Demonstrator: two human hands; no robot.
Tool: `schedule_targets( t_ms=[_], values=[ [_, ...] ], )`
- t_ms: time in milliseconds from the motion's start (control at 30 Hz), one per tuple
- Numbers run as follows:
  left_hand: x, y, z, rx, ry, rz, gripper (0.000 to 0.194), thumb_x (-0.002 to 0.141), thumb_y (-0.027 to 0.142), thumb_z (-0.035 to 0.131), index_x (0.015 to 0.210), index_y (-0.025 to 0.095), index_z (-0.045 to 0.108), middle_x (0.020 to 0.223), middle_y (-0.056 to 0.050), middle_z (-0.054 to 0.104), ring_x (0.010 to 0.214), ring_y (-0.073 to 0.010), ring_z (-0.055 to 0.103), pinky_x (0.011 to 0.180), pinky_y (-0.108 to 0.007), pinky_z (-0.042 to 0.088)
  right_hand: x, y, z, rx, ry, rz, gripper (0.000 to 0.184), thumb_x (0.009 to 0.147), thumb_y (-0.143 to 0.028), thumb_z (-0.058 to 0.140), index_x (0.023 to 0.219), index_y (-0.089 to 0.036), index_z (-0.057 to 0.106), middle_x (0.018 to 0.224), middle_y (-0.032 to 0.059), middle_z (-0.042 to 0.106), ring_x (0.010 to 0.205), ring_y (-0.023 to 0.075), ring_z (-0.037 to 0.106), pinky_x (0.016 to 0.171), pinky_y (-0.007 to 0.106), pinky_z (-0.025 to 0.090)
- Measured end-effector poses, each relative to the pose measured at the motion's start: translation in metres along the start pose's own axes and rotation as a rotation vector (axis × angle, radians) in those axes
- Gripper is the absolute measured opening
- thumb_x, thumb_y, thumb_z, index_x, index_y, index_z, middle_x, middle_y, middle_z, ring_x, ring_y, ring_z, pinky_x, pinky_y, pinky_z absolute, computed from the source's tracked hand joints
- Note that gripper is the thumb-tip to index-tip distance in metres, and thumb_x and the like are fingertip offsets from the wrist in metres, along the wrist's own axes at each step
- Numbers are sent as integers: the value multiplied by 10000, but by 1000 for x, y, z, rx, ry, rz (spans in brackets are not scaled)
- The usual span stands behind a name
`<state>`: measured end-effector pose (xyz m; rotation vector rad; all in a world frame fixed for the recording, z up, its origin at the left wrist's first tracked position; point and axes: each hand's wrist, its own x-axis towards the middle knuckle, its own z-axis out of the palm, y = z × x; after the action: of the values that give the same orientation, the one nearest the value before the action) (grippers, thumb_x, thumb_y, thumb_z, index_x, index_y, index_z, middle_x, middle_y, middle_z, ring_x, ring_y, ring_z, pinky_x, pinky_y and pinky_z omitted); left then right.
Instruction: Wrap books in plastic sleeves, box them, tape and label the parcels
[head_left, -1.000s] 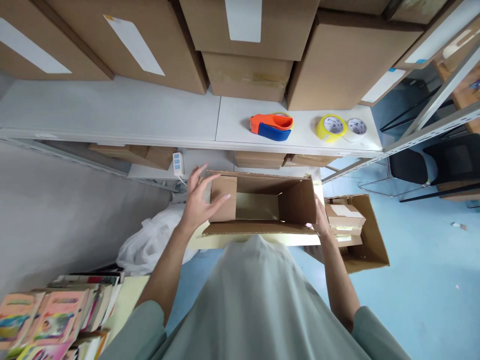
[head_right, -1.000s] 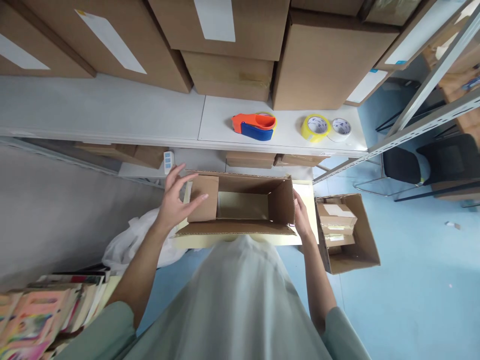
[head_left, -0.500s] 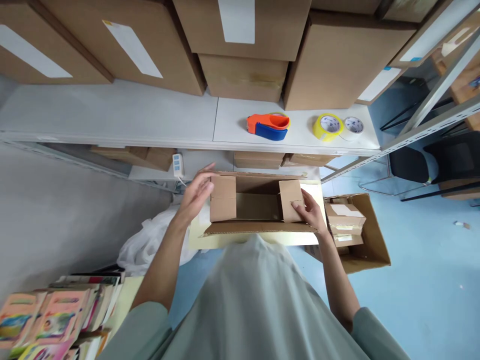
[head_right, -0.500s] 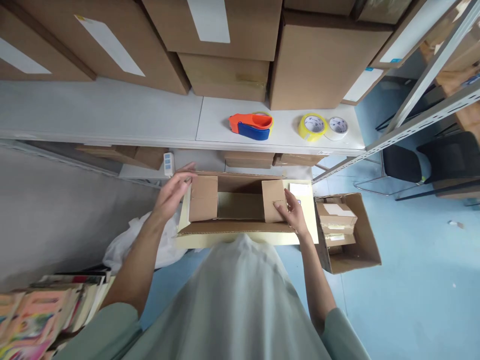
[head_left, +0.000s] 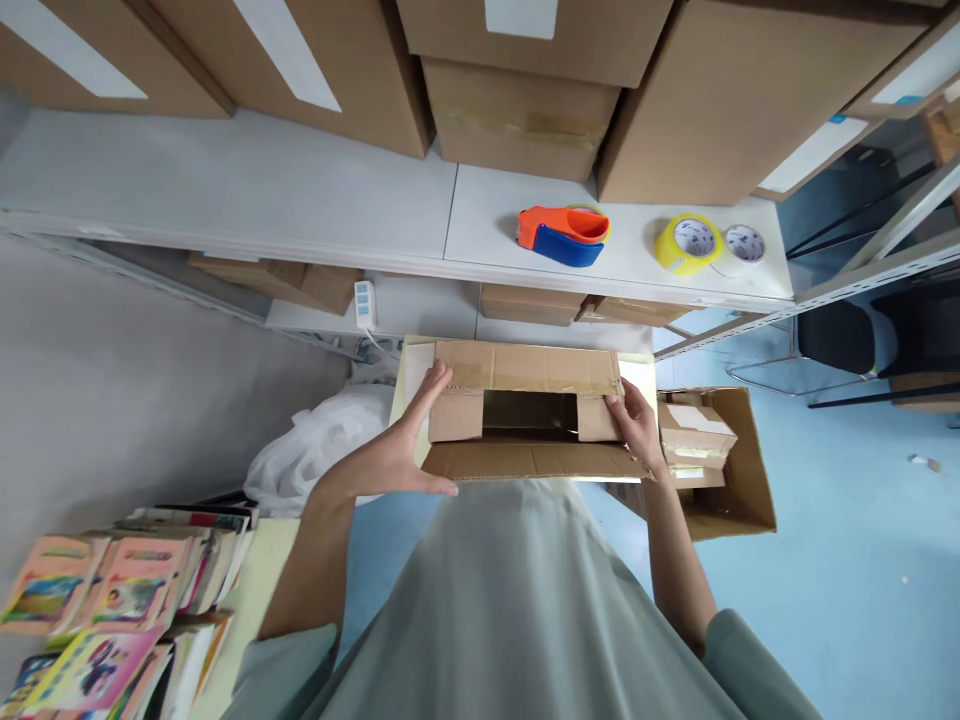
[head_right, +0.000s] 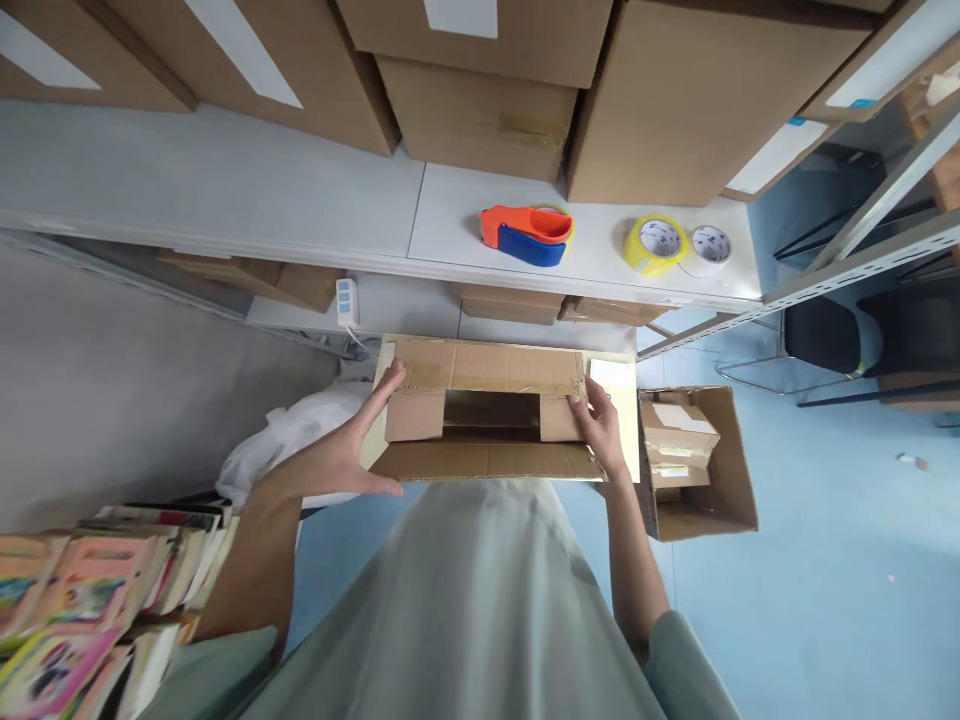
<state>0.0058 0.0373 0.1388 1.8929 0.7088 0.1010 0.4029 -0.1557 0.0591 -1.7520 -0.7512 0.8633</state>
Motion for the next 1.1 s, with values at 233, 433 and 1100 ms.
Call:
schedule_targets(
  t_ms=[233,433,1100],
  values=[
    [9,7,6,45,274,-25,824,1047,619,728,1768,339,443,1797,-107,496,1622,-354,537,1349,-562,460,-8,10,-28,175,-28,83,848,1077,-889,336,1589,-304,676,1662,139,658,1560,365,616,1257,591,527],
    [51,-8,19,167,616,-7,468,1020,523,783,1428,295,770,1430,-108,767,1349,-324,730,1184,-507,605,7,-2,-26,2,-9,-45,740,1016,-812,658,1537,-291,725,1624,133,693,1522,370,640,1289,569,506],
    [51,-31,64,14,675,-79,714,1098,594,606,1731,280,509,1767,-78,536,1650,-304,507,1374,-509,437,13,-24,12,-88,-114,-11,944,1079,-767,590,1848,-334,256,1864,50,392,1730,275,378,1443,518,262]
  ],
)
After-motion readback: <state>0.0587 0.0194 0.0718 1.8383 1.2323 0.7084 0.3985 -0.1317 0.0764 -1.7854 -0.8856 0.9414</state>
